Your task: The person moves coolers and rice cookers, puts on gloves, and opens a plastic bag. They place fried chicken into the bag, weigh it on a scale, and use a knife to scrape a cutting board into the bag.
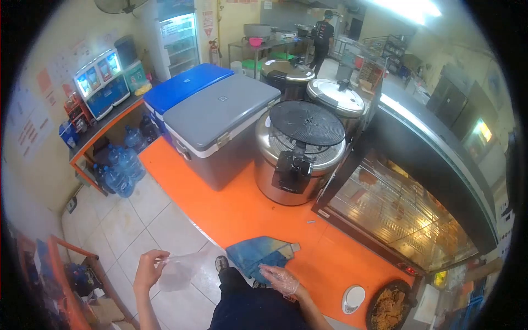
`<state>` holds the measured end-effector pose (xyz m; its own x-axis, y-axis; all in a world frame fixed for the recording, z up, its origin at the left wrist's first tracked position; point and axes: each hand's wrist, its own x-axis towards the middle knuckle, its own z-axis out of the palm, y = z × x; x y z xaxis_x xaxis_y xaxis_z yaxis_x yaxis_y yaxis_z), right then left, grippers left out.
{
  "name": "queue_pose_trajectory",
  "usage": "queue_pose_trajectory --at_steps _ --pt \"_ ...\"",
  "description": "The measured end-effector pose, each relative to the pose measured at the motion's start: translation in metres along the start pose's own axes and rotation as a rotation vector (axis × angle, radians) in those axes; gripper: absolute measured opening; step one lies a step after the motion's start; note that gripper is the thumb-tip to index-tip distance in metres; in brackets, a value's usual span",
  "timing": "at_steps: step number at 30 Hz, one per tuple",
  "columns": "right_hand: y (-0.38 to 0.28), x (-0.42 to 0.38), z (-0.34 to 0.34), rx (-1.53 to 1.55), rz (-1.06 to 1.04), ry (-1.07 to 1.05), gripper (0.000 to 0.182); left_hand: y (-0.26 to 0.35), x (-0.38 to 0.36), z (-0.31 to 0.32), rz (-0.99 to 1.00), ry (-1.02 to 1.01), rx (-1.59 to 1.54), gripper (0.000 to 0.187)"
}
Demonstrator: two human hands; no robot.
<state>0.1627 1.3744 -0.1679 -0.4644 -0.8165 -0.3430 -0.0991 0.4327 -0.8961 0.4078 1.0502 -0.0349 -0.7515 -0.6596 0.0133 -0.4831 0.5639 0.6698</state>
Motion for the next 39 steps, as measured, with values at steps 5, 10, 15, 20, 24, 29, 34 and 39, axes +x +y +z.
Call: queue_pose_trajectory --at_steps 5,10,15,20,24,29,34,39 --pt "-0.002 -0.001 0.000 -0.021 0.031 0.002 0.043 -0.025 0.000 0.006 0.001 0.181 0.171 0.010" --pt "-0.010 0.002 0.001 -0.104 0.017 -0.085 0.046 -0.006 -0.008 0.022 -0.166 0.214 0.106 0.023" --pt "-0.024 0.004 0.020 0.057 -0.123 -0.335 0.043 -0.002 -0.016 0.096 -0.290 -0.013 -0.461 0.020" --pt "-0.025 0.016 0.044 0.227 -0.306 -0.128 0.035 0.031 -0.027 0.185 -0.324 -0.250 -0.789 0.029" --pt "-0.032 0.013 0.031 0.109 -0.194 0.000 0.023 0.024 -0.019 0.229 -0.396 -0.405 -1.128 0.044" --pt "0.016 0.022 0.019 0.015 -0.286 0.338 0.014 0.026 0.004 0.178 -0.119 -0.341 -0.466 0.034" --pt "0.015 0.026 0.004 0.367 -0.227 0.520 0.013 0.041 0.023 0.164 0.322 0.260 -0.183 0.017" --pt "-0.018 0.023 0.016 0.662 -0.154 0.141 0.046 0.086 0.009 0.205 0.179 -0.086 -0.497 0.016"
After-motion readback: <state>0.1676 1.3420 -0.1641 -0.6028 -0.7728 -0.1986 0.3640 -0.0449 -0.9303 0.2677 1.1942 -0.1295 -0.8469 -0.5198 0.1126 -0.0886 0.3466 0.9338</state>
